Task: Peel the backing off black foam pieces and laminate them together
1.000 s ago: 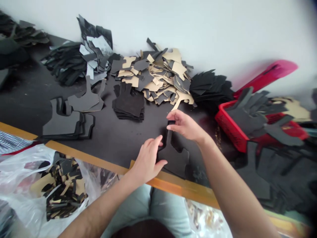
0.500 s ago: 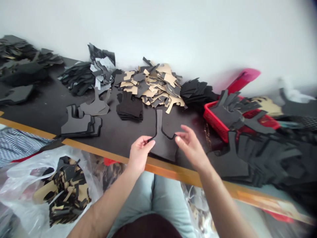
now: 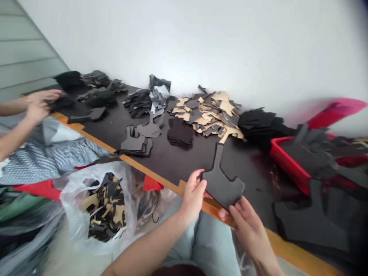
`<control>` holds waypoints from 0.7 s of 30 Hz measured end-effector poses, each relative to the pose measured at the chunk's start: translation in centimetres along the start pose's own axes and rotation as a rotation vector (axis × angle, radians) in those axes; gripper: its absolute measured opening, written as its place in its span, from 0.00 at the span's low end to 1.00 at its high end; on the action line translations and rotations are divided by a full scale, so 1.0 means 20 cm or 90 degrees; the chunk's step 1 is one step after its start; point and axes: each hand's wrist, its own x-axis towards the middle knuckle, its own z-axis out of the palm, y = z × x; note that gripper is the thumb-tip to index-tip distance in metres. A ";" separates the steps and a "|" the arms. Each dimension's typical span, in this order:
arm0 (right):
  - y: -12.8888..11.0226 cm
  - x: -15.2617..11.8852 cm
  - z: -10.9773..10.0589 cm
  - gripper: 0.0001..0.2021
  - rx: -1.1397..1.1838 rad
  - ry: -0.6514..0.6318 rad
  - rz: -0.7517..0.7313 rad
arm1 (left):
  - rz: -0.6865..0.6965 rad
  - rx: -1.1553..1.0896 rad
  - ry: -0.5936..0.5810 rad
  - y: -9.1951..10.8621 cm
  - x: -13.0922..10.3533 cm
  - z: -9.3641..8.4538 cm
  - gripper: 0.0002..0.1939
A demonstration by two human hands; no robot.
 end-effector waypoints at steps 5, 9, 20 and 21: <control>0.07 0.01 0.00 0.23 0.031 0.098 0.020 | 0.012 -0.096 -0.023 0.00 -0.02 0.01 0.44; 0.07 0.01 0.06 0.21 0.001 0.107 0.015 | 0.012 -0.099 -0.017 -0.01 -0.02 0.01 0.42; 0.05 0.03 0.29 0.21 -0.029 0.026 -0.014 | 0.292 0.239 0.417 0.64 0.20 -0.68 0.20; 0.07 0.04 0.27 0.21 -0.039 0.015 0.000 | 0.307 0.261 0.444 0.72 0.24 -0.78 0.19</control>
